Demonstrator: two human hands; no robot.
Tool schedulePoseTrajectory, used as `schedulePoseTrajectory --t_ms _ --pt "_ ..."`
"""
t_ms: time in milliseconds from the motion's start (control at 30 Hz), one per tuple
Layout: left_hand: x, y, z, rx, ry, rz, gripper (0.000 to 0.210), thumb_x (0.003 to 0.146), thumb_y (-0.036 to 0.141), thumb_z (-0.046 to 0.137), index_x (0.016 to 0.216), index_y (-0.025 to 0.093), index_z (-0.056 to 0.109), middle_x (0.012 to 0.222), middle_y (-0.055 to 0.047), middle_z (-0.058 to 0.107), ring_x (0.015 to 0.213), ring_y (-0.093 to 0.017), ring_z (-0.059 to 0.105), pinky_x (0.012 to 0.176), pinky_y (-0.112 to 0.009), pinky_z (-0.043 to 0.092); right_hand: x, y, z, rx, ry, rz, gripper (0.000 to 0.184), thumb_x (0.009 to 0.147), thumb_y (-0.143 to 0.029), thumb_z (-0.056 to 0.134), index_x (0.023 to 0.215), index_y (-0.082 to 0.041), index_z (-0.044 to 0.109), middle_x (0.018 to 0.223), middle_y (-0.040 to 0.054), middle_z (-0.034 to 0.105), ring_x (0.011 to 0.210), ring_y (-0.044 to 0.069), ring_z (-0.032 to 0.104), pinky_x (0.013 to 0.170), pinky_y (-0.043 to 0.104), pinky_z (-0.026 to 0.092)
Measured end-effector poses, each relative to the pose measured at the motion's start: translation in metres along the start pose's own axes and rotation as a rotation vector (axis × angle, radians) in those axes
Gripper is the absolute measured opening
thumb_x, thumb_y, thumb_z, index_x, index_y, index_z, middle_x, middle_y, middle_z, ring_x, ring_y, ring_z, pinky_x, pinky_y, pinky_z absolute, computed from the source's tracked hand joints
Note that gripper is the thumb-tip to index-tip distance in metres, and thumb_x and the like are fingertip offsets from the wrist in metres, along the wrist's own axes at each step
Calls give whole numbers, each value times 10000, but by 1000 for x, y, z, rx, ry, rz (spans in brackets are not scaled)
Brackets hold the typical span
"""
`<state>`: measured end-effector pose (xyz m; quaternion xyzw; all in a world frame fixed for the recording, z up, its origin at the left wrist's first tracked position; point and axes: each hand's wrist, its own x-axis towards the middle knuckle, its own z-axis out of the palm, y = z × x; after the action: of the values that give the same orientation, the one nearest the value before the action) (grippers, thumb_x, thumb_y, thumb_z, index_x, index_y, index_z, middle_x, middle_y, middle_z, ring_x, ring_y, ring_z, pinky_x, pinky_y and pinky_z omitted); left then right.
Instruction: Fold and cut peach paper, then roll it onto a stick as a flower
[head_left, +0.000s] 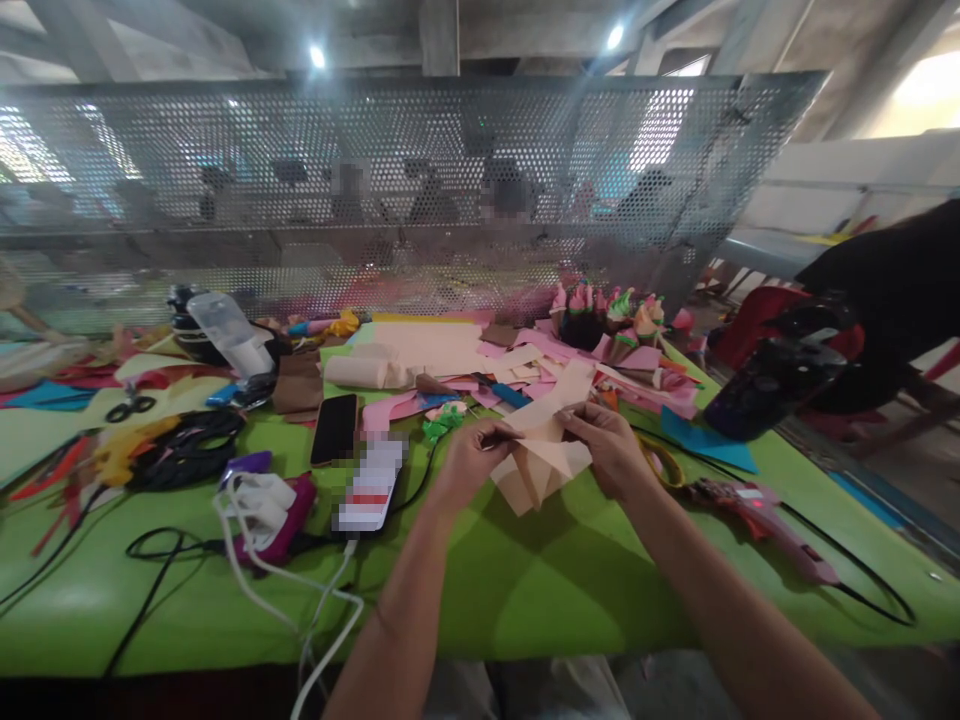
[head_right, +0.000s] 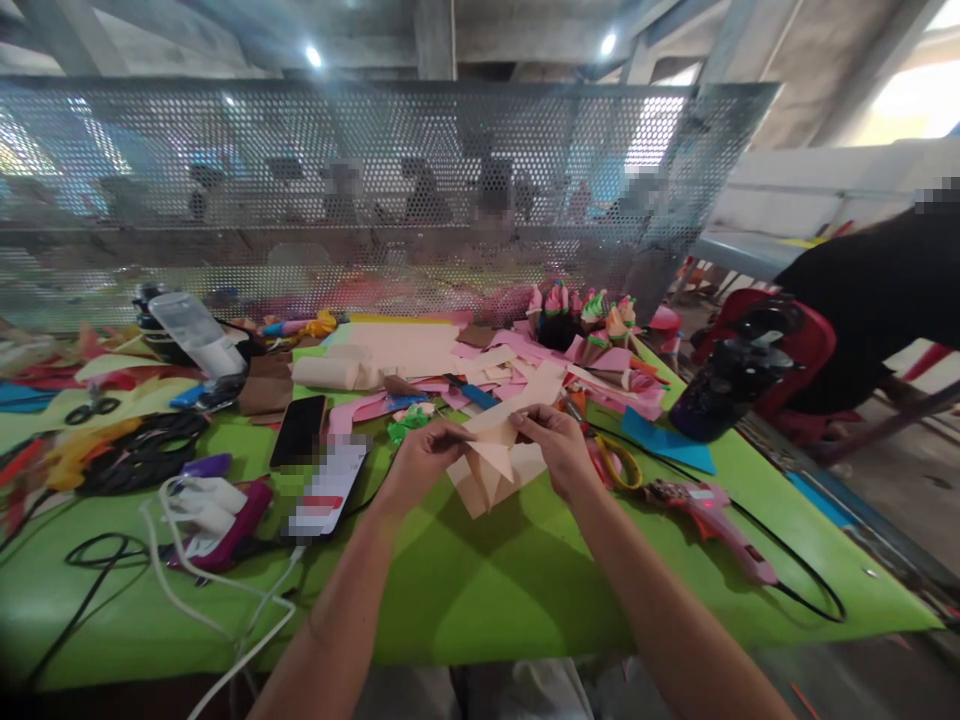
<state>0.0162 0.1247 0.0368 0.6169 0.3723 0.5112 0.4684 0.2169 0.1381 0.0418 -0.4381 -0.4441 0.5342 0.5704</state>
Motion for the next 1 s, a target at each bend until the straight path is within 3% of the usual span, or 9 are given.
schedulePoseTrajectory --t_ms 233,400,600,867,933,1000 --pt "0 -2 2 -3 -11 -9 131 751 281 734 815 168 756 868 -70 739 841 -195 669 780 -300 522 2 2 -4 -83 12 -73 350 590 -511 849 722 -217 712 645 6 646 575 142 532 530 271 400" --pt "3 -11 2 -4 108 -49 156 740 296 734 825 169 762 824 -57 744 785 -186 657 734 -284 509 -3 -3 -8 -183 26 -245 418 734 -479 751 1092 -269 700 982 44 720 857 217 623 710 323 474" --pt "5 -12 3 78 202 -33 104 759 222 693 817 169 762 822 -59 744 782 -188 651 746 -290 495 -13 -4 -5 -321 -236 -371 457 715 -454 758 1146 -317 697 1231 38 682 1167 303 552 976 414 384" --pt "3 -8 3 108 277 15 88 778 242 694 788 178 754 782 -41 719 750 -172 631 706 -267 479 -14 -3 -2 -259 -347 -317 453 752 -480 705 1176 -322 685 1294 36 651 1261 315 500 1071 447 325" --pt "3 -9 4 121 270 40 85 781 246 696 786 184 754 799 -42 722 763 -173 636 714 -266 483 -13 -1 0 -311 -299 -333 462 713 -414 774 1158 -330 684 1243 34 670 1212 301 533 1036 434 366" --pt "2 -10 5 130 260 58 83 783 251 699 787 190 754 819 -44 725 772 -173 642 719 -264 488 -11 2 4 -360 -223 -362 338 721 -376 790 1046 -314 721 1089 39 710 1083 277 587 946 406 424"
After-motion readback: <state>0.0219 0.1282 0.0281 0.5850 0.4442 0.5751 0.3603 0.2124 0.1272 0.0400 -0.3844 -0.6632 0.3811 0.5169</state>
